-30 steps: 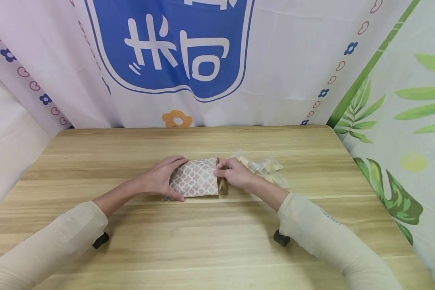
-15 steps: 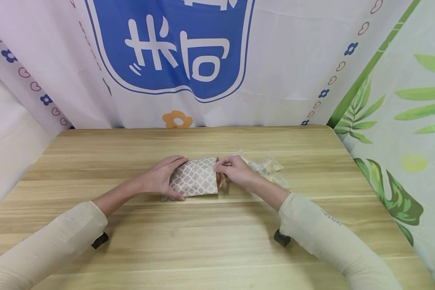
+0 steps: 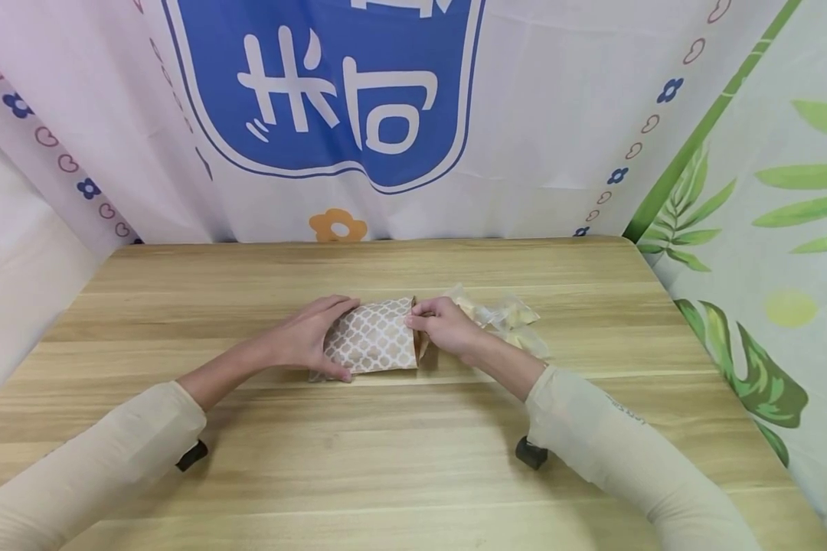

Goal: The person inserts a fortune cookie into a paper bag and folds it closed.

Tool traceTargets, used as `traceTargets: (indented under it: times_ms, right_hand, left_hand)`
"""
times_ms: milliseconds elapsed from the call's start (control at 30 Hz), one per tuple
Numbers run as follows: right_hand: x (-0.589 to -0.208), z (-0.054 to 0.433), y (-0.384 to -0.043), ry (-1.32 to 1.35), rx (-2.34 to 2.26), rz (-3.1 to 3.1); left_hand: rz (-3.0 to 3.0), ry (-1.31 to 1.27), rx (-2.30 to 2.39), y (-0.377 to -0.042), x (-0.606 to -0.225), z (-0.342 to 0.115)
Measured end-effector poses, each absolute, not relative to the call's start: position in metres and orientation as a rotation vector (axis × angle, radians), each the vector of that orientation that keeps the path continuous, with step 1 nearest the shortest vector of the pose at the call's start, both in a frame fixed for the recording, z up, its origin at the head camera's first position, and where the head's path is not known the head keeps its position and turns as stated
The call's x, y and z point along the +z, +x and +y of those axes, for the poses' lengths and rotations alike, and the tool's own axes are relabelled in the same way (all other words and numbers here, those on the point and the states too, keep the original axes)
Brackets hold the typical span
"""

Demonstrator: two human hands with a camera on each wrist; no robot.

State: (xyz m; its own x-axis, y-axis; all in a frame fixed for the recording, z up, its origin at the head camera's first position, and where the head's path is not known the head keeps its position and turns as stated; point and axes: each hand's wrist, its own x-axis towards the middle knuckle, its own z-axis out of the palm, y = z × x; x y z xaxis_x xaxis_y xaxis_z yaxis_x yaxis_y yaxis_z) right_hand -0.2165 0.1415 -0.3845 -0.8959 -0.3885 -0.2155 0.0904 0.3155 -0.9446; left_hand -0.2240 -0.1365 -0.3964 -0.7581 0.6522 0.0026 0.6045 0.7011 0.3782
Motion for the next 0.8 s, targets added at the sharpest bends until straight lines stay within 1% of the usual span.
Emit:
traceTargets:
  times_ms: [133,367,500,633,800]
  right_hand:
    - [-0.3841,0.1420,-0.2165,-0.278,-1.614,2.159]
    - [-0.3807,0.1451,-0.2178,-0.157,-1.687,2.177]
    - [-0.3804,0.1458,-0.2195,-0.141,-1.705,2.224]
    - [-0.3814,0.1446,-0.2212,-0.240,-1.656,2.340]
    - [-0.3841,0.1448,-0.2224,-0.457,-1.515,2.531]
  left_hand:
    - [2.768,1.030,0.548,-0.2241,-0.3965,-0.1362]
    - [2.771,1.044,0.547,-0.2244,-0.3967,-0.1380]
    - [2.771,1.052,0.533,-0.2236,-0.3961,-0.1377]
    - [2.771,1.067,0.530,-0.2237,-0.3958,-0.1373]
    - [2.765,1.099,0.564,-0.2242,-0.3949,-0.1379]
